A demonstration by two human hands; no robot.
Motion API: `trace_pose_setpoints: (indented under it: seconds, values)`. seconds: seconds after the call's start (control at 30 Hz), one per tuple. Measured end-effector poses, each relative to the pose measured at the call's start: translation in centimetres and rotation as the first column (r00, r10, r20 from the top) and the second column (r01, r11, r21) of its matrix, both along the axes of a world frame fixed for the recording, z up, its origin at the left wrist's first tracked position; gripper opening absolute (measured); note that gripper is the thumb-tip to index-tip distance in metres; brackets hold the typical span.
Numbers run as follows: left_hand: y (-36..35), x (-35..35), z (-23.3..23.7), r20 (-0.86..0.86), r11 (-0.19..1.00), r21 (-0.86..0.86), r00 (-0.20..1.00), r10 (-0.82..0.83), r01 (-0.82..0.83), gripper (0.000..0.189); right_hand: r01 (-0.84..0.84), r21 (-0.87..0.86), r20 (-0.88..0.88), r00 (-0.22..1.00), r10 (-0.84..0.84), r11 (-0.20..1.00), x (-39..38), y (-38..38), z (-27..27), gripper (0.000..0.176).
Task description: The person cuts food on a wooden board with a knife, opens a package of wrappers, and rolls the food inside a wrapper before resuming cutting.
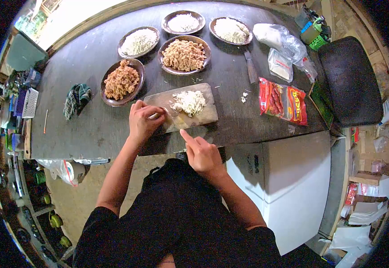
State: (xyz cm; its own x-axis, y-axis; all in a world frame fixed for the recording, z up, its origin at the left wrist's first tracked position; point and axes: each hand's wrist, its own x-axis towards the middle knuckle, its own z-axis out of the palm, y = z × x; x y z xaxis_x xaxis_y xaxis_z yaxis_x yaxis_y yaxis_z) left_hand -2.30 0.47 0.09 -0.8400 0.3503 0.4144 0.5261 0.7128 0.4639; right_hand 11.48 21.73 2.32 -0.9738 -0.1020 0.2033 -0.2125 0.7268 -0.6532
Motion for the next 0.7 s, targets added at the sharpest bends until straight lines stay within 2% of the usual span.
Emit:
trace_pose_setpoints:
  seconds: [0.3, 0.47, 0.7]
  values:
    - [0.0, -0.1, -0.2, -0.011, 1.0, 0.015, 1.0, 0.0, 0.0, 0.011, -0.018, 0.082, 0.001, 1.0, 0.018, 0.996, 0.3, -1.1, -0.8, 0.056]
    - [0.0, -0.1, -0.1, -0.019, 1.0, 0.017, 1.0, -0.004, 0.004, 0.011, 0.034, 0.146, -0.031, 0.999, -0.03, 0.989, -0.8, -1.7, -0.9, 0.051]
    - [-0.2, -0.1, -0.3, -0.073, 0.998, 0.02, 0.996, -0.051, 0.052, 0.011, 0.019, 0.034, -0.048, 0.999, -0.017, 0.999, 0.1, -0.4, -0.9, 0.054]
